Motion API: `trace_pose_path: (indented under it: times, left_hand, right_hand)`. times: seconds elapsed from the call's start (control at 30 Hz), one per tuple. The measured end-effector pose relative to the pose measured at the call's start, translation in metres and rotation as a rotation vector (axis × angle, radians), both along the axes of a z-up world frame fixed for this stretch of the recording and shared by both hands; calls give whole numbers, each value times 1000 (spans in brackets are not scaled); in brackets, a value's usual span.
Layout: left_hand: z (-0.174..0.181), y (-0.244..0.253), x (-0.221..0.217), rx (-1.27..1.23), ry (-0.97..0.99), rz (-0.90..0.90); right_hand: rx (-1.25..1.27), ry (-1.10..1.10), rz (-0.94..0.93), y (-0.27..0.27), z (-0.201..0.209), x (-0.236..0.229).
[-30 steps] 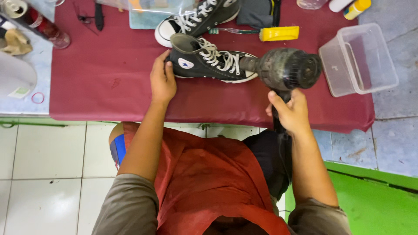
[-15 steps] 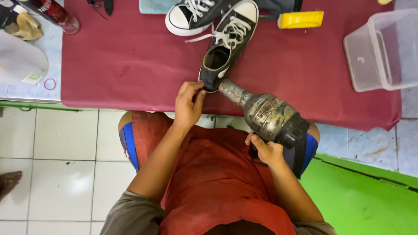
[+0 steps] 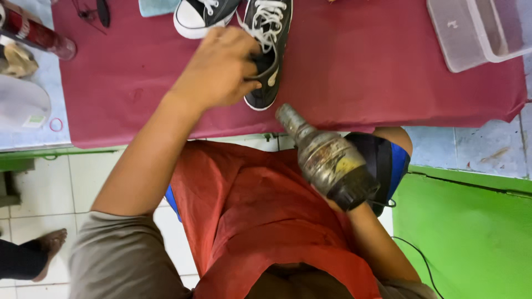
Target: The person uses a heat gun to dry a black high-top sneaker on a red table, moving the tool around the shoe's surface. After drying, the person places the shoe into a clear plastic bag.
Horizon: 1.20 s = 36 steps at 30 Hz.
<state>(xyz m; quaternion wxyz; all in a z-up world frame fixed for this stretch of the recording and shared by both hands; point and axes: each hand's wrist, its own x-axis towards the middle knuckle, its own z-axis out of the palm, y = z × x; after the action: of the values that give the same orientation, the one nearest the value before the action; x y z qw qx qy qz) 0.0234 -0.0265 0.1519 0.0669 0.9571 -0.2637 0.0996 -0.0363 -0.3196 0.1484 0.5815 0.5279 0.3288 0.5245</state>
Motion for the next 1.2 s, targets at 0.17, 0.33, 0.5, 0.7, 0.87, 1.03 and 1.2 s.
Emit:
trace_pose_path:
  times: [0.17, 0.33, 0.5, 0.7, 0.87, 1.03, 1.2]
  left_hand:
    - [5, -39, 3, -108, -164, -452]
    - [3, -54, -37, -138, -214, -475]
    - [30, -37, -75, -87, -255, -400]
    - [47, 36, -93, 337, -306, 288]
    - [37, 45, -76, 235, -431, 329]
    - [8, 43, -59, -235, -74, 349]
    - [60, 1, -55, -580, 300, 485]
  right_hand:
    - [246, 251, 8, -23, 49, -11]
    - [334, -236, 298, -167, -181, 0]
    - [295, 208, 1003, -255, -320, -49]
    - [291, -733, 415, -211, -310, 31]
    - [-735, -1025, -422, -166, -272, -49]
    - [-1448, -2259, -654, -105, -231, -29]
    - [-1700, -2578, -580, -63, -129, -15]
